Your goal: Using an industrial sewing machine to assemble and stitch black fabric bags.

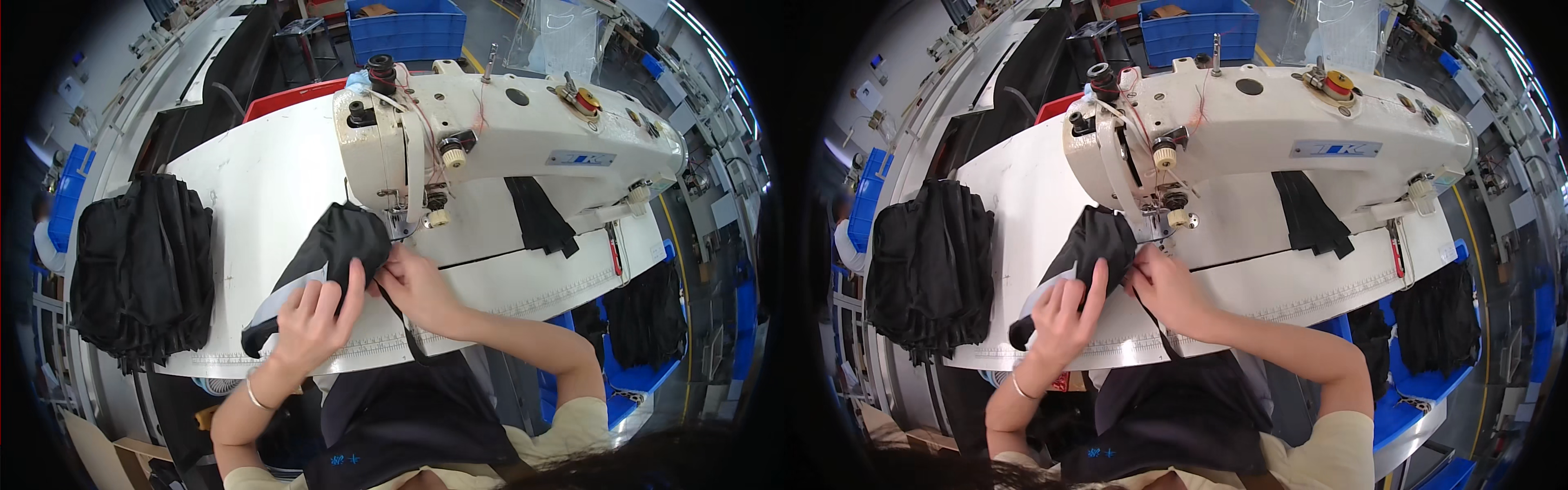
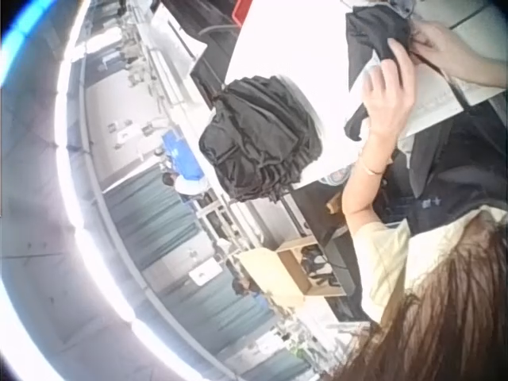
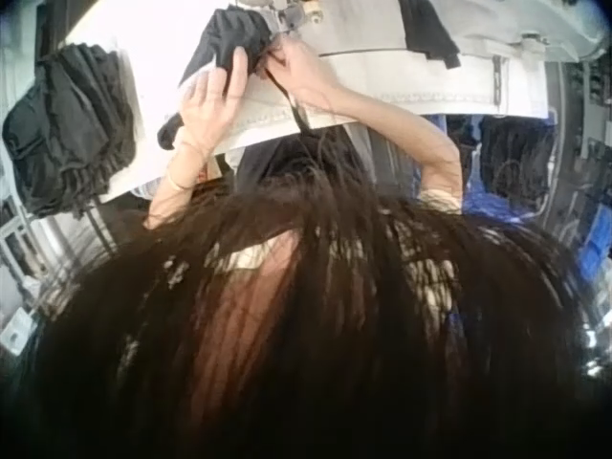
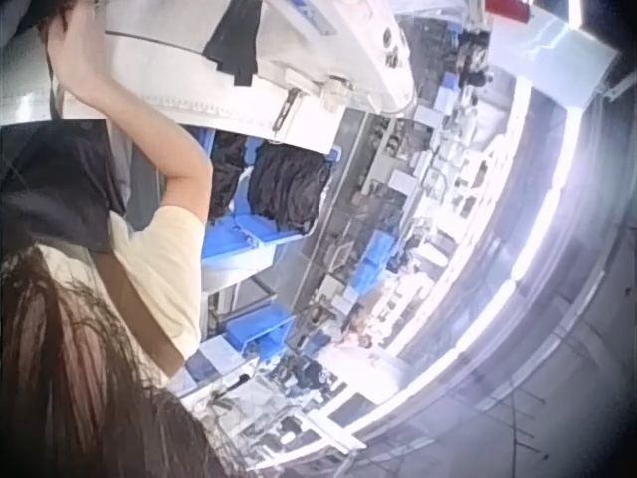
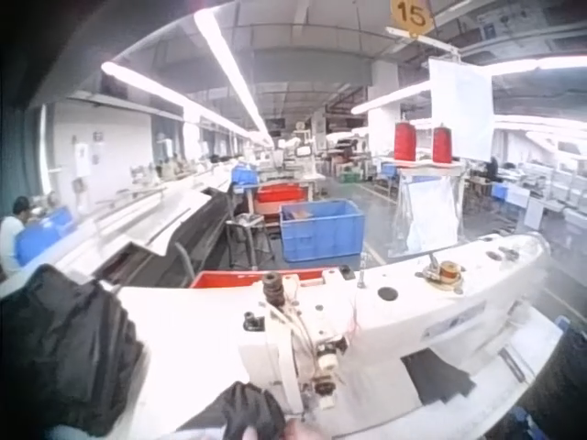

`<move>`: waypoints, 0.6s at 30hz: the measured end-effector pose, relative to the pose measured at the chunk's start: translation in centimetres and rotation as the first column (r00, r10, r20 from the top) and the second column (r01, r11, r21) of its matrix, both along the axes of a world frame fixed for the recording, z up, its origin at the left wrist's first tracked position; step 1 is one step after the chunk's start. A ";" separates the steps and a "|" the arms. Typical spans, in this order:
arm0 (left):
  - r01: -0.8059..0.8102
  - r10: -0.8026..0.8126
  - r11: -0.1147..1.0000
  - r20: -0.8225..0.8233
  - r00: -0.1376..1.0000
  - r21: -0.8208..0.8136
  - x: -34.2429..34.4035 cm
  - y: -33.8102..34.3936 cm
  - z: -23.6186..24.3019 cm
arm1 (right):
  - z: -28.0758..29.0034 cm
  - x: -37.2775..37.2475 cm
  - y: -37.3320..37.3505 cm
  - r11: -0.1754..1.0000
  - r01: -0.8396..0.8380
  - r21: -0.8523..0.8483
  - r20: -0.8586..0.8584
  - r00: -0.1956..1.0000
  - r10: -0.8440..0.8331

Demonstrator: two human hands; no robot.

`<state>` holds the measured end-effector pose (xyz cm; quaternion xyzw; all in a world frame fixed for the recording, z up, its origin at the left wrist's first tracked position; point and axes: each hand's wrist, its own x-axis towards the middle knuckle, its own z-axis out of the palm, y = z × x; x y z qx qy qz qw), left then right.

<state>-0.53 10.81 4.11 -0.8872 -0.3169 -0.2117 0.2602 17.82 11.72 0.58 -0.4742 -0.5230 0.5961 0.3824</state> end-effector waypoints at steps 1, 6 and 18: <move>-0.122 0.126 0.984 0.021 0.992 -0.132 0.6 -0.8 -0.9 | -0.8 -0.6 0.7 0.998 0.041 0.046 -0.004 0.999 -0.041; -0.184 0.258 0.786 0.043 0.965 -0.590 0.3 -3.7 -2.2 | -2.6 -1.0 0.8 0.992 0.128 0.001 -0.250 0.960 -0.124; 0.269 0.282 0.243 0.333 0.900 -0.932 1.4 6.5 -0.4 | -0.6 2.3 -0.1 0.985 -0.020 -0.170 -0.402 0.914 -0.051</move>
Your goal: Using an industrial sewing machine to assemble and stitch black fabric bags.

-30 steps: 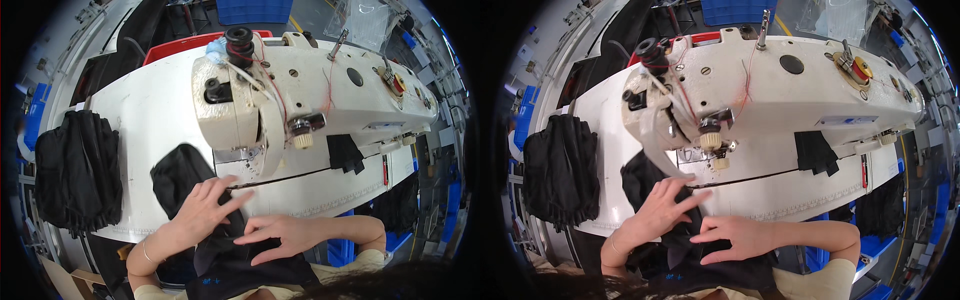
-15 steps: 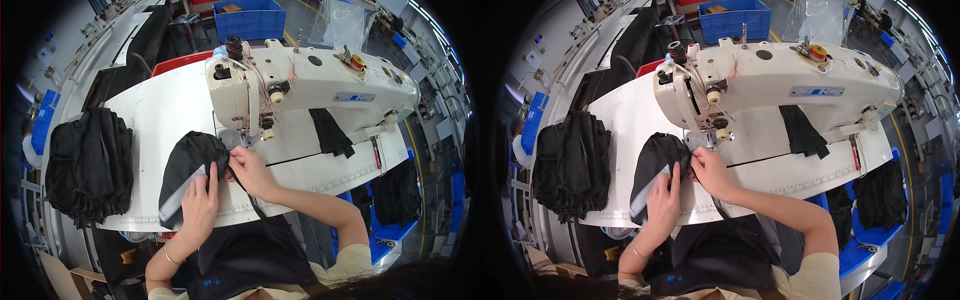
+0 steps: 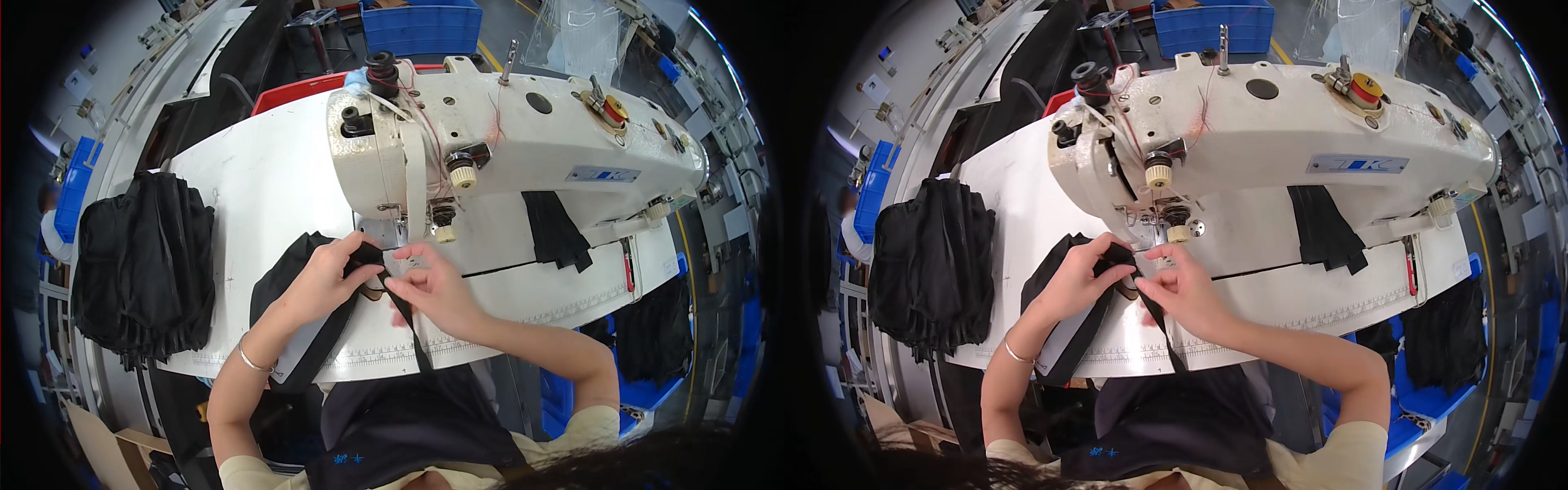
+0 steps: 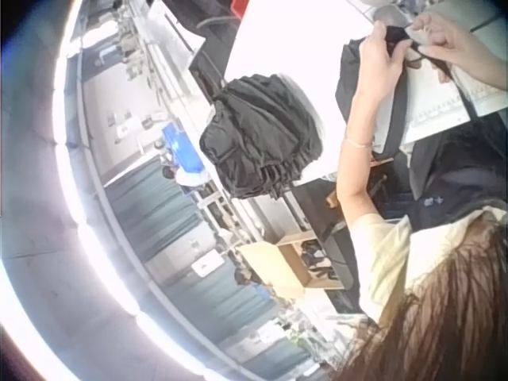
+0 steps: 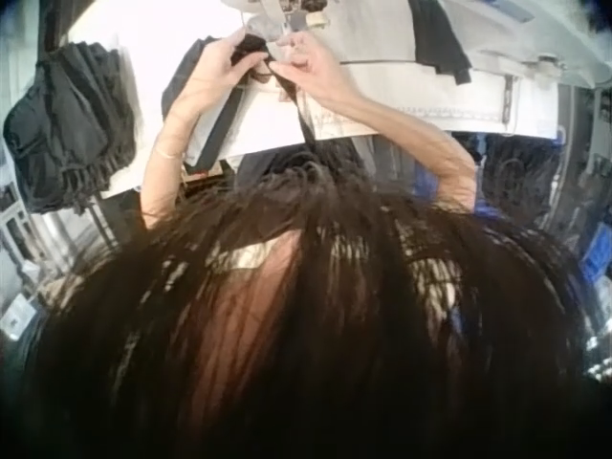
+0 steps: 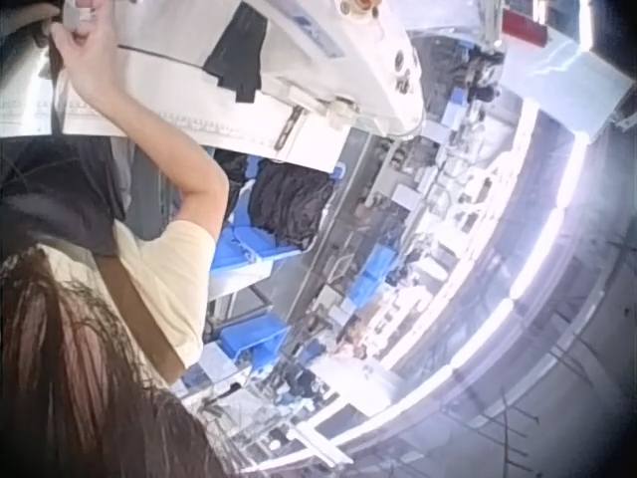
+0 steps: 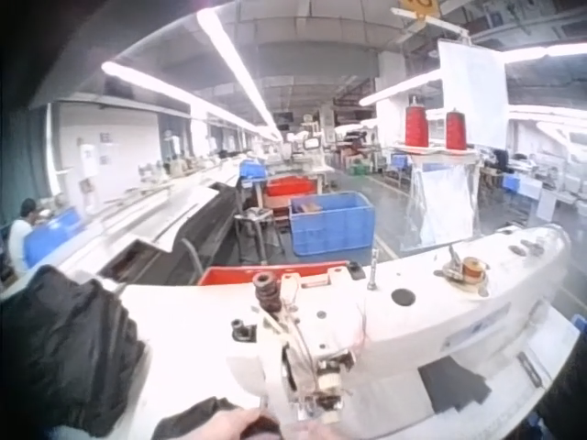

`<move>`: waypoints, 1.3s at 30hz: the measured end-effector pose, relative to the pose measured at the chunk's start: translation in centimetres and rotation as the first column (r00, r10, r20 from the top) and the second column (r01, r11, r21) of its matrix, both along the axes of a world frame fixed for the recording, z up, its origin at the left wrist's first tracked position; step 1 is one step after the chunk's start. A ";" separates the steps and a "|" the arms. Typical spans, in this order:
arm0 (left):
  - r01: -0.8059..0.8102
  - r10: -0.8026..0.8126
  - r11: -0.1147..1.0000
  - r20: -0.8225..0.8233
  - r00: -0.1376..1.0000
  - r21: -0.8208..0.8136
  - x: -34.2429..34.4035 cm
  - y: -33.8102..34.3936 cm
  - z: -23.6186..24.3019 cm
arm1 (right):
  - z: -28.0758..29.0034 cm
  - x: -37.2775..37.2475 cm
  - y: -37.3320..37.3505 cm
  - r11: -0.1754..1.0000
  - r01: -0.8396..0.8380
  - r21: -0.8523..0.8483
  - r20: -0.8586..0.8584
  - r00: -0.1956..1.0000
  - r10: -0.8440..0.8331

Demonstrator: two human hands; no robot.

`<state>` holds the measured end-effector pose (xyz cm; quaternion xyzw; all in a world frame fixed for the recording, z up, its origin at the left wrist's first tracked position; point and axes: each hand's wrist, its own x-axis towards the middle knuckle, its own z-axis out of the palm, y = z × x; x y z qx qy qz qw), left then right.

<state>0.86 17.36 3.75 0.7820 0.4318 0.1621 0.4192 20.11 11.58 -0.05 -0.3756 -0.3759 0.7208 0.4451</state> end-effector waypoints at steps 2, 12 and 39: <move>-0.015 0.015 1.000 0.040 0.999 0.008 -0.3 0.0 -0.8 | 0.2 1.2 -0.8 0.967 -0.246 0.065 0.123 0.964 0.237; -0.015 0.036 0.861 -0.032 0.999 0.509 0.7 3.4 -3.6 | -1.4 2.1 2.3 -0.038 -0.832 0.554 0.565 0.409 -0.717; 0.164 0.055 0.901 -0.480 0.875 0.402 -0.7 -6.3 1.5 | -1.3 4.2 -2.1 -0.156 -0.767 0.622 0.648 0.617 -0.446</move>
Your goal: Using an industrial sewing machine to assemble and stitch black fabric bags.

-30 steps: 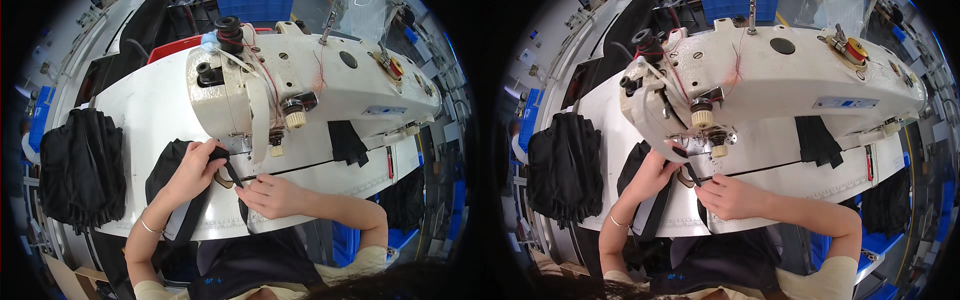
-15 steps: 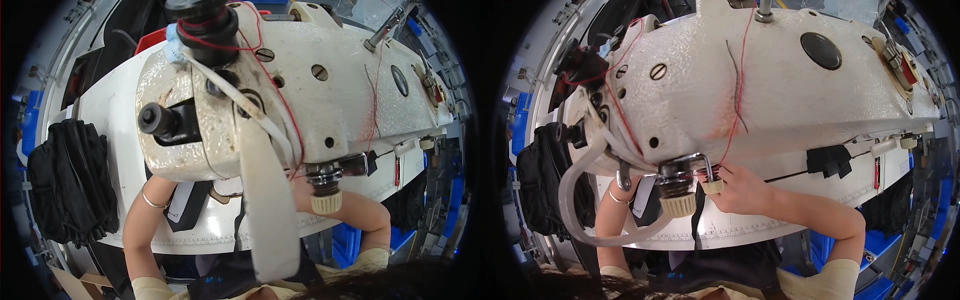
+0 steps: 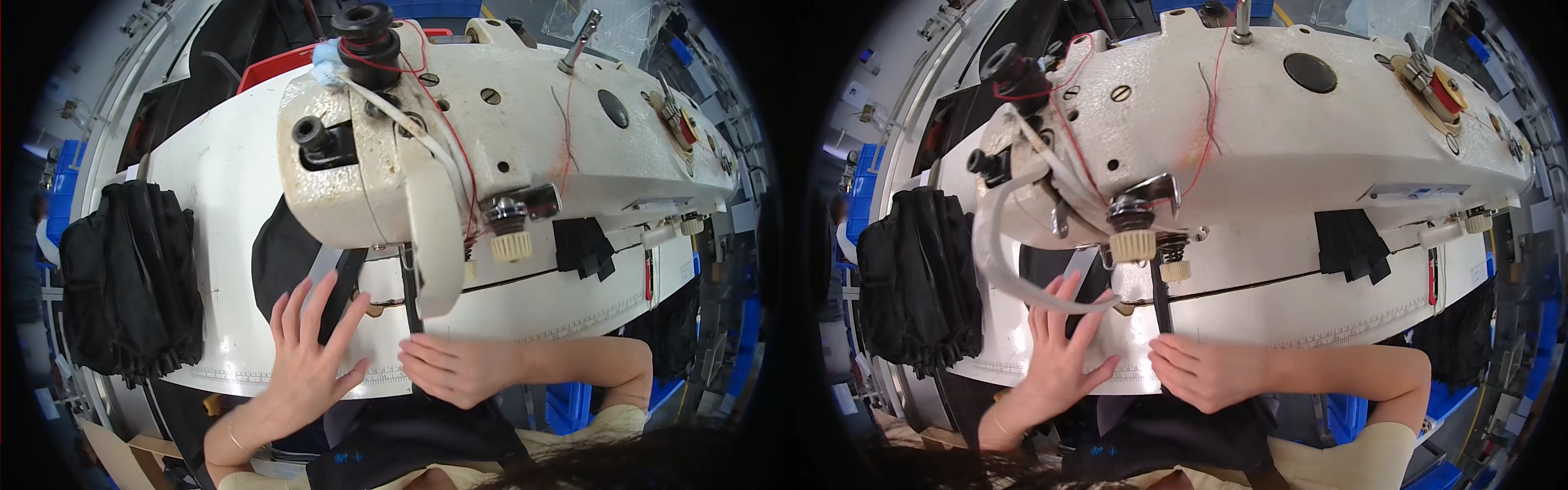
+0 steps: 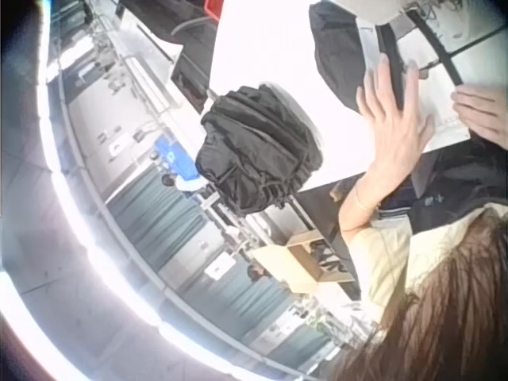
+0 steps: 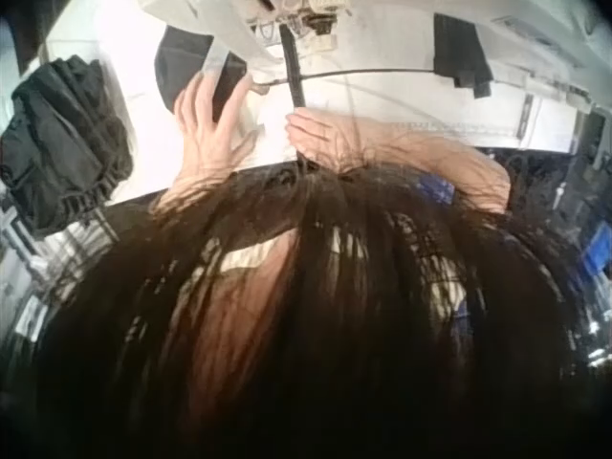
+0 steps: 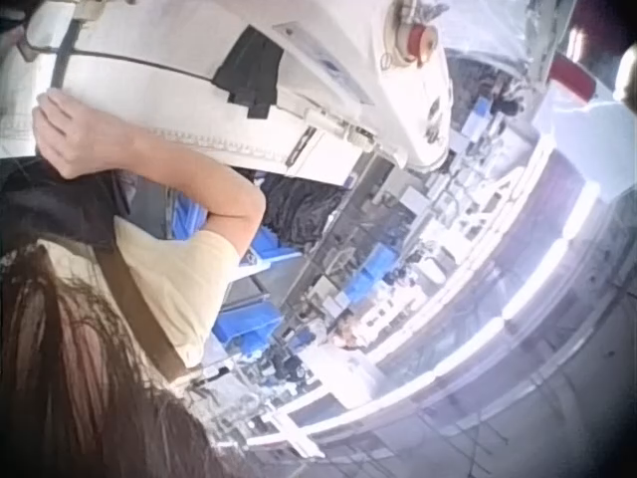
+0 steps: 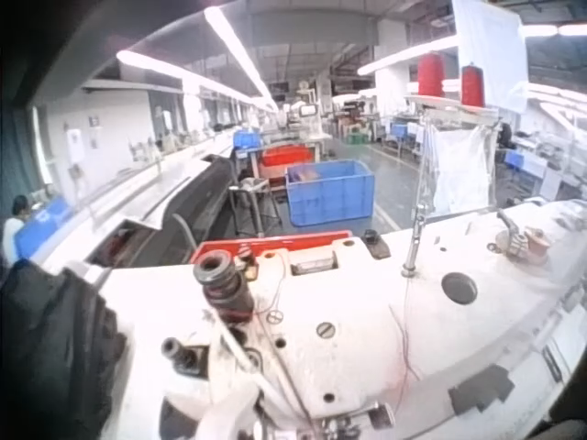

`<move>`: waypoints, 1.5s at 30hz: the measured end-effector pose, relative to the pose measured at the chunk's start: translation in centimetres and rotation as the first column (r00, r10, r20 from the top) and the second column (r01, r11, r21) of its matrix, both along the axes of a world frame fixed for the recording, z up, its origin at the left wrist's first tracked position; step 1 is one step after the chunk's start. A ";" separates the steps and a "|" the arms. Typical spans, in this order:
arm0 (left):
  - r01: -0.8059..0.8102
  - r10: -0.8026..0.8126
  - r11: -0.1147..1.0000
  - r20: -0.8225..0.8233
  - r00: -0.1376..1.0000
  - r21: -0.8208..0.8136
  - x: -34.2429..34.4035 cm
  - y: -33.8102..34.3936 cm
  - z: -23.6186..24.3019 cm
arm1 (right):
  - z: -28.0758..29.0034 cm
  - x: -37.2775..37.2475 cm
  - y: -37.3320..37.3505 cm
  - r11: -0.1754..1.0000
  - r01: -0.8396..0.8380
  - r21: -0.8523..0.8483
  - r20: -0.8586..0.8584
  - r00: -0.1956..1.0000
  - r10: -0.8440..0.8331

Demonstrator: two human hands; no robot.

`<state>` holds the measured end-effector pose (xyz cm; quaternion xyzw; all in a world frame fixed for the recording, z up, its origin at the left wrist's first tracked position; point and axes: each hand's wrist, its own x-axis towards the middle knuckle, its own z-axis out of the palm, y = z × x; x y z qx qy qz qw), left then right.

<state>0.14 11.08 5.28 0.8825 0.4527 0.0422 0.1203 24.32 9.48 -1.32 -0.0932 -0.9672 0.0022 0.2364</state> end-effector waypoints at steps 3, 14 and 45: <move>-0.180 0.138 0.889 0.128 0.982 0.422 -3.4 -2.7 -4.9 | -0.3 -1.3 -2.6 0.990 -0.084 -0.116 -0.081 0.994 0.075; -0.163 0.117 0.983 0.403 0.908 0.080 -1.1 3.7 9.9 | 0.5 -7.9 7.7 0.864 0.276 -0.421 -0.409 0.793 -0.452; 0.101 -0.231 0.833 0.176 0.957 0.545 2.3 4.4 -1.0 | -0.1 -6.2 3.5 0.875 0.335 -0.348 -0.160 0.899 -0.408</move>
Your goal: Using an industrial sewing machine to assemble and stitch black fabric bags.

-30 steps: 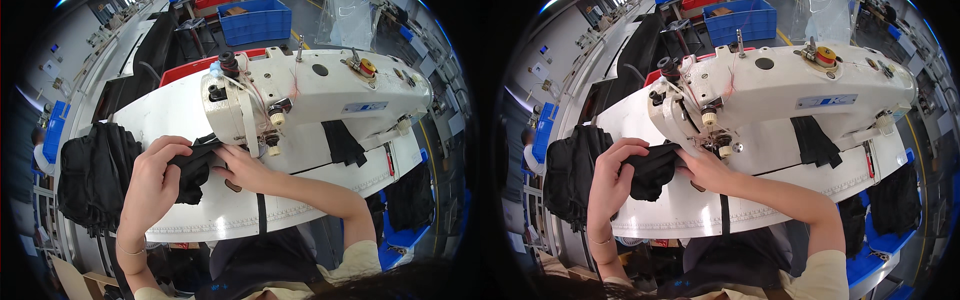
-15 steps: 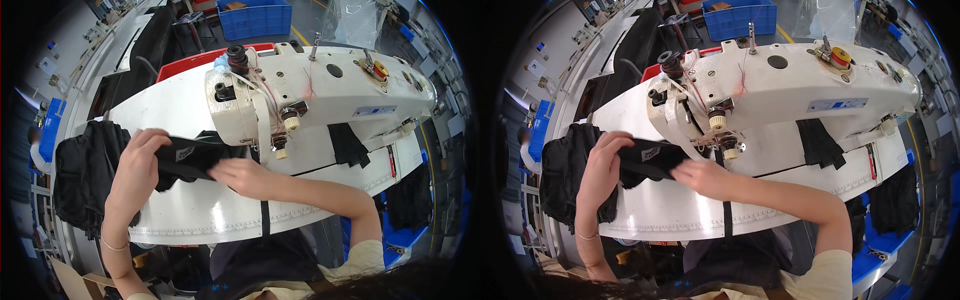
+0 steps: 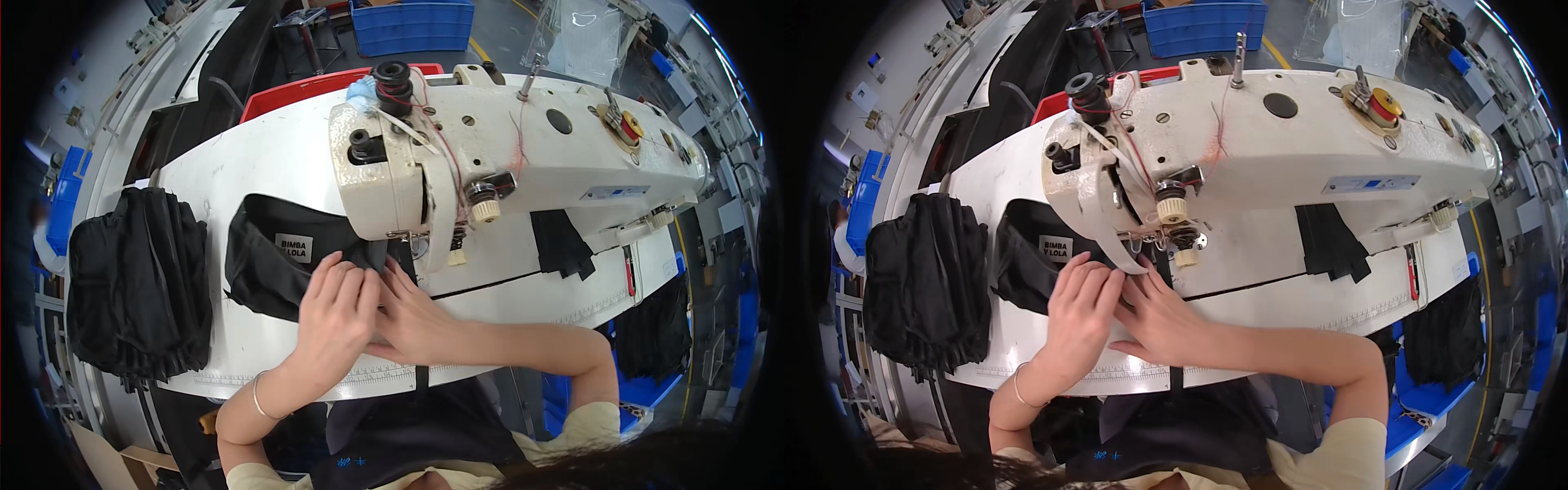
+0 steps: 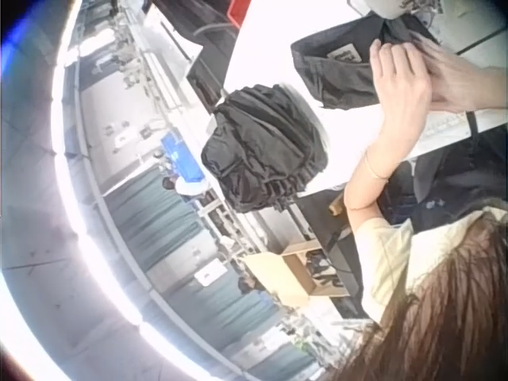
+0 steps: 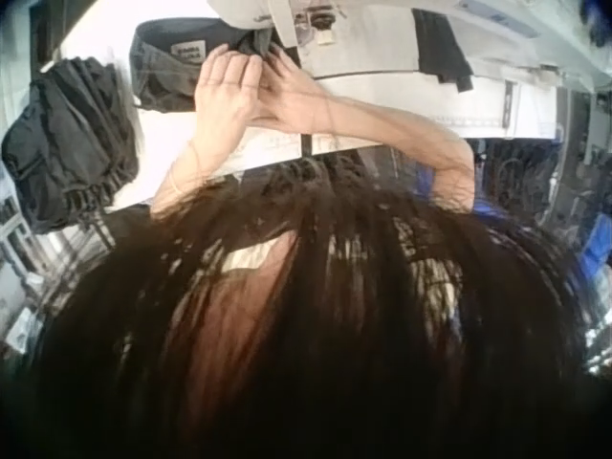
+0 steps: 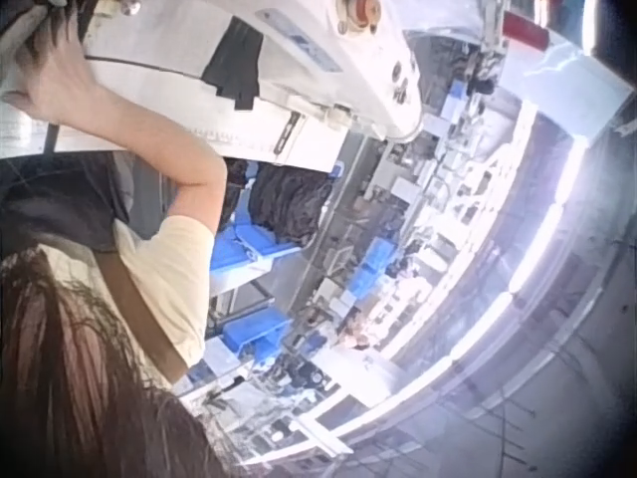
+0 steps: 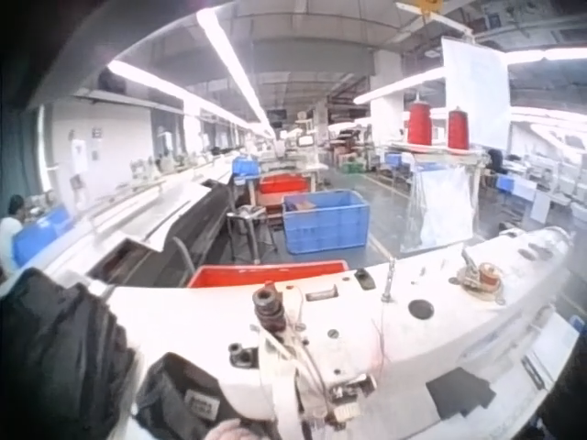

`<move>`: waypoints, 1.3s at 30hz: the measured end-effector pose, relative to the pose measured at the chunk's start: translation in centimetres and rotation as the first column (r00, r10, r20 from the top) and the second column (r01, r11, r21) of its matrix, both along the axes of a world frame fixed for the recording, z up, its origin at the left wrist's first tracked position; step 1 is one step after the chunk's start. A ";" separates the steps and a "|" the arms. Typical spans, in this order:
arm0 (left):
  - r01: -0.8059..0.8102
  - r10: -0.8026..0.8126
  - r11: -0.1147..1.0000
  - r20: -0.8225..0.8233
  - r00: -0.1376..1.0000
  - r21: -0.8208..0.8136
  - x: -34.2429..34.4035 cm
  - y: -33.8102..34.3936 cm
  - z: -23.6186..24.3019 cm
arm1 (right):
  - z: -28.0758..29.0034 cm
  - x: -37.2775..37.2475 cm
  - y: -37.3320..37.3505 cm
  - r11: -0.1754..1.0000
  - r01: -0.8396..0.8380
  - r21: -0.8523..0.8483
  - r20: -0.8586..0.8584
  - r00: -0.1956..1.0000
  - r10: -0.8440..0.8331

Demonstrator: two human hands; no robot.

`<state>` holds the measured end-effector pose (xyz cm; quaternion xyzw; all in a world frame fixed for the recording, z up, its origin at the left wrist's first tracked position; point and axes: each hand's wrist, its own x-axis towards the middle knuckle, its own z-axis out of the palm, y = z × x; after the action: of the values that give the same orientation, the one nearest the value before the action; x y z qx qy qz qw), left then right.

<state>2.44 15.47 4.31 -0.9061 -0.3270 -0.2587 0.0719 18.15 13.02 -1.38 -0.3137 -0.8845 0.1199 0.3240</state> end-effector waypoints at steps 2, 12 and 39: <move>-0.012 0.004 0.995 -0.077 0.997 -0.097 0.7 0.8 -0.7 | -1.2 -0.7 0.3 0.991 -0.026 -0.128 0.148 0.988 0.045; -0.097 0.065 0.966 -0.135 0.989 -0.240 -0.3 3.8 -4.9 | 1.0 5.4 -5.2 0.965 -0.181 -0.189 0.307 0.923 0.233; 0.055 -0.015 0.939 0.119 0.993 -0.339 -0.2 1.9 -6.5 | -3.5 6.7 1.5 0.994 -0.073 0.082 0.327 0.944 0.043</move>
<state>2.25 17.36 -2.14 -0.8941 -0.3544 -0.2510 -0.1097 24.85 14.52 -4.90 -0.2874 -0.9392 0.0347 0.1846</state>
